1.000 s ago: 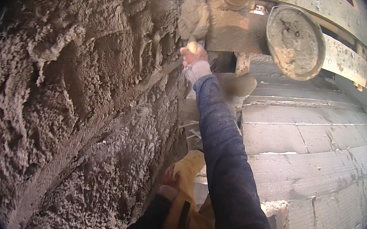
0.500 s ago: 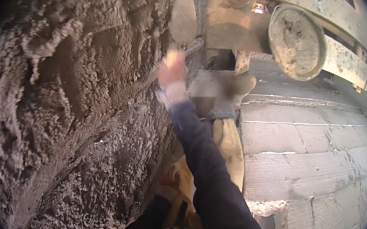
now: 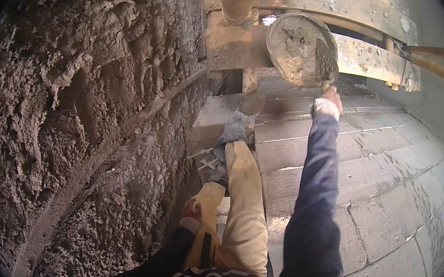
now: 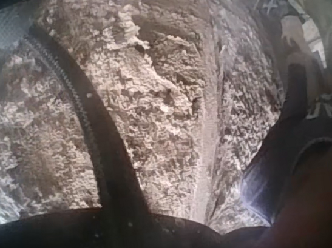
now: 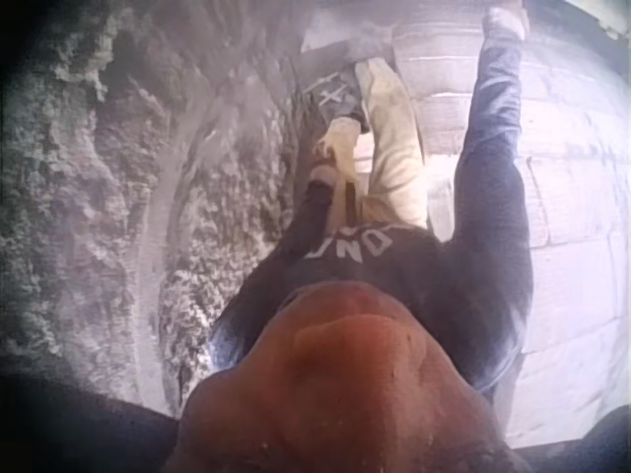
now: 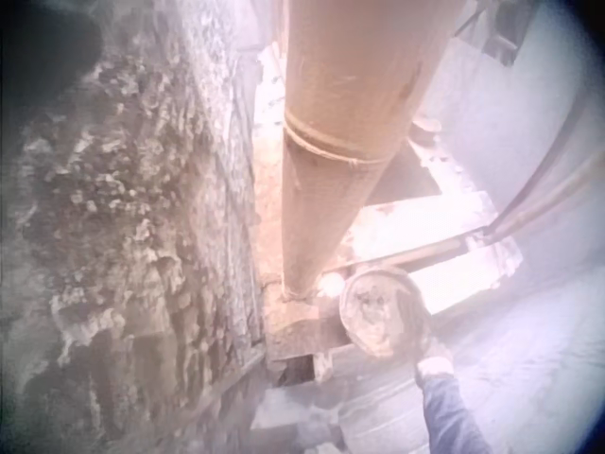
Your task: The person scoops wet cement from a bucket using a trowel and applies it to a vertical wall surface. They repeatedly smooth the cement into the wall texture, working on a specific section of the wall.
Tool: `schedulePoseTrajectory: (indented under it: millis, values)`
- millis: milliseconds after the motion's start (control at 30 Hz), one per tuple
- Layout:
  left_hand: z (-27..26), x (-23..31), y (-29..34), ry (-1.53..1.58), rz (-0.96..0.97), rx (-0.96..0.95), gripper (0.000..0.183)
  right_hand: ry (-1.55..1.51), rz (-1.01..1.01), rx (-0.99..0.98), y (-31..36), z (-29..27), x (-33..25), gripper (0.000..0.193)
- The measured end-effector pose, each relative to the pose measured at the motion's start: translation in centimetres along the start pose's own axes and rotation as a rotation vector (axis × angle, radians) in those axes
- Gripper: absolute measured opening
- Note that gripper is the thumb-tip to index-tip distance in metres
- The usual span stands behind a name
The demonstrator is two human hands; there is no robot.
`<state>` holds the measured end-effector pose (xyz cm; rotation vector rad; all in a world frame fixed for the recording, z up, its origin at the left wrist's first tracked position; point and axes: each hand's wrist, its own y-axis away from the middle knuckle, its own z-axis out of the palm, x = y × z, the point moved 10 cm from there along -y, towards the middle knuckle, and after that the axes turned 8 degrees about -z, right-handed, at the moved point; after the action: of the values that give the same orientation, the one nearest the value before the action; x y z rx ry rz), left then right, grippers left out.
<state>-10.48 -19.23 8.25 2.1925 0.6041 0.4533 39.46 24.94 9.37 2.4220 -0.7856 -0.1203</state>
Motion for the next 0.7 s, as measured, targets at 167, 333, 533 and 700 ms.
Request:
schedulePoseTrajectory:
  millis: [167, 333, 533, 700]
  values:
    - [-4.3, 4.2, 0.4, 0.082, -0.225, -0.106, 0.041, -0.524, -0.295, -0.296, -8.3, 9.2, 0.0, 0.015]
    - [-3.0, 4.8, 1.2, 0.045, -0.271, -0.088, 0.041, -1.475, 0.106, -0.455, -4.6, 9.7, -1.6, 0.020]
    - [-3.8, 4.9, 0.3, -0.013, -0.273, -0.105, 0.042, -1.168, -0.028, -0.493, -4.9, 12.8, -4.4, 0.019]
    - [-3.5, 4.4, 0.5, 0.086, -0.134, -0.087, 0.043, -1.310, -0.044, -0.403, -0.4, 10.8, -3.4, 0.013]
